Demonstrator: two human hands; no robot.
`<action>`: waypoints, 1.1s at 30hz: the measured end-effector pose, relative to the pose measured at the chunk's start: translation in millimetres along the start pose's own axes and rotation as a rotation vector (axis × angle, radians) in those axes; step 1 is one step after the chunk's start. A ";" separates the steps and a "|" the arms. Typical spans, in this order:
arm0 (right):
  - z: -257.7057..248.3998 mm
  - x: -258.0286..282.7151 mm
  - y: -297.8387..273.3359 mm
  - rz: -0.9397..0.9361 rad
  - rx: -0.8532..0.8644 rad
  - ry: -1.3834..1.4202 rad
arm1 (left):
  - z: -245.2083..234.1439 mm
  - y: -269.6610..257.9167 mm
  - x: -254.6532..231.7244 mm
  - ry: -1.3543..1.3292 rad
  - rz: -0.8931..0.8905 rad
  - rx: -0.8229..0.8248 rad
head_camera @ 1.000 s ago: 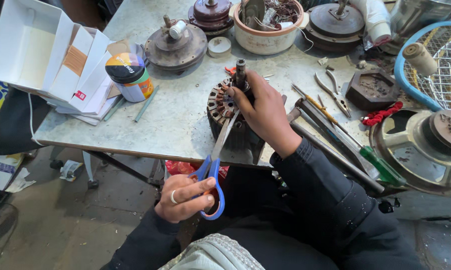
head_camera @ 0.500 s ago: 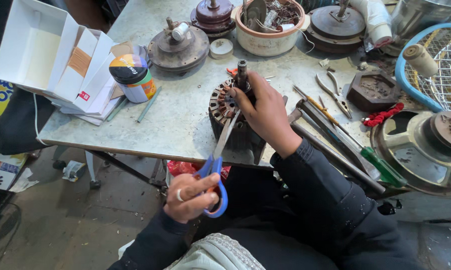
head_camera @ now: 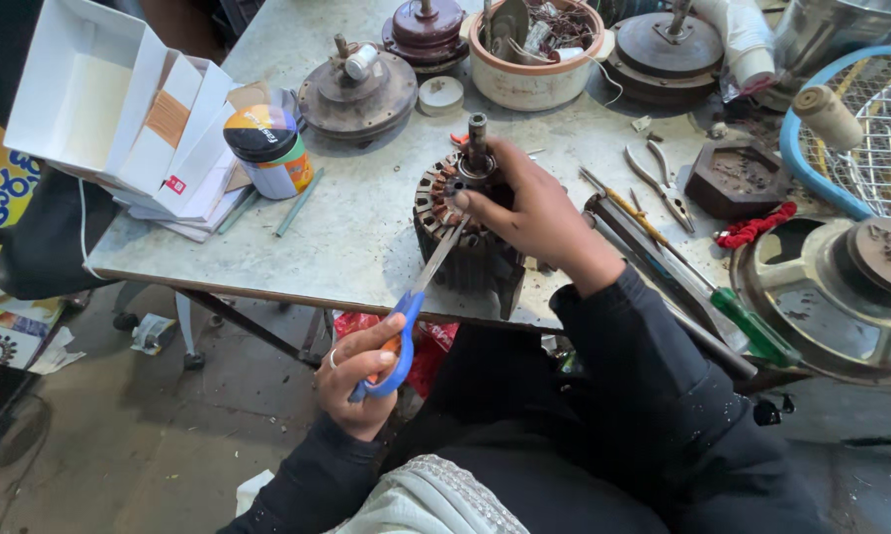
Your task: The person uses a hammer and a screwdriver to remove copper windings from a motor stator. They repeatedly strike the windings with the hammer and pry them out with the screwdriver, placing the removed pieces on the table.
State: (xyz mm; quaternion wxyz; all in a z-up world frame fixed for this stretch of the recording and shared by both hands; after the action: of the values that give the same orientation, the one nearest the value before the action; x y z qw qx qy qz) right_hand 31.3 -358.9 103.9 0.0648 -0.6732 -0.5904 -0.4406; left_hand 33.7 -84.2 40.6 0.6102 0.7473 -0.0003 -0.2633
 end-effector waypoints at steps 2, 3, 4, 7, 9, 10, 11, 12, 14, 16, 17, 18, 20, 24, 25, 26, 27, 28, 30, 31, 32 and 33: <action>0.7 -1.9 1.3 -0.011 0.109 0.110 | 0.1 -2.8 4.7 -0.067 -0.039 -0.054; 1.9 -0.1 1.7 -0.041 0.157 0.171 | -1.0 -5.1 7.0 -0.099 -0.060 -0.083; 3.8 2.1 1.6 -0.071 0.205 0.231 | -1.0 -6.9 7.8 -0.085 -0.065 -0.089; 4.5 2.8 2.8 -0.092 0.219 0.255 | -5.1 -11.4 14.4 -0.091 -0.134 -0.130; 3.0 0.7 3.1 -0.077 0.173 0.201 | -7.4 -16.3 24.8 -0.172 -0.251 -0.185; 2.3 0.1 2.7 -0.069 0.150 0.174 | -7.8 -17.6 25.3 -0.186 -0.259 -0.205; 2.6 -1.4 1.8 -0.047 0.140 0.179 | -7.9 -18.7 26.3 -0.201 -0.268 -0.225; 2.8 -2.4 1.0 -0.025 0.129 0.184 | -7.7 -19.8 26.7 -0.215 -0.276 -0.245; 2.0 0.0 0.6 -0.019 0.097 0.204 | -7.8 -22.0 27.3 -0.241 -0.307 -0.289; -1.1 5.1 0.7 -0.048 0.052 0.229 | -7.8 -22.3 28.1 -0.296 -0.319 -0.328; -0.3 4.9 0.6 -0.034 0.054 0.250 | -7.4 -22.3 28.4 -0.337 -0.317 -0.347; 0.9 4.6 0.4 -0.020 0.055 0.270 | -7.2 -22.2 28.9 -0.378 -0.314 -0.367; 1.9 5.3 0.7 -0.010 0.033 0.273 | -7.7 -21.7 32.3 -0.452 -0.338 -0.404; 3.3 5.5 -0.3 0.009 -0.041 0.192 | -14.7 -20.6 38.7 -0.504 -0.410 -0.520; 3.9 5.0 -0.4 0.021 -0.055 0.169 | -16.2 -20.2 40.4 -0.511 -0.445 -0.541; 4.4 6.8 -0.3 0.009 -0.068 0.166 | -18.0 -19.6 41.7 -0.519 -0.480 -0.561; 4.7 8.7 -0.1 -0.005 -0.081 0.162 | -19.7 -18.7 42.9 -0.526 -0.514 -0.581; 4.8 10.6 0.1 -0.018 -0.094 0.159 | -20.4 -15.3 41.8 -0.539 -0.516 -0.580; 4.1 11.5 0.4 -0.012 -0.123 0.085 | -21.3 -8.1 40.5 -0.567 -0.522 -0.576; 3.8 11.6 0.2 -0.008 -0.136 0.048 | -22.4 -6.6 42.5 -0.585 -0.550 -0.599; 3.4 12.7 0.0 -0.015 -0.152 0.031 | -23.6 -4.9 45.0 -0.603 -0.577 -0.622; 2.7 13.8 -0.2 -0.022 -0.170 0.015 | -24.6 -3.1 47.4 -0.621 -0.603 -0.644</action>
State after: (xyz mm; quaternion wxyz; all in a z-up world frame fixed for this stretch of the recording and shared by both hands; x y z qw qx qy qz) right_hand 31.3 -347.0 111.5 0.0071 -0.6664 -0.5577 -0.4948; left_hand 83.2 -76.3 22.0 0.6770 0.3762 0.1146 -0.6221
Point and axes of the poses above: each hand's wrist, its own y-axis towards the middle knuckle, its own z-axis out of the palm, x = y × z, the point moved 9 cm from there along y, towards the middle knuckle, and after that the axes turned 4 degrees about -y, right-handed, at the moved point
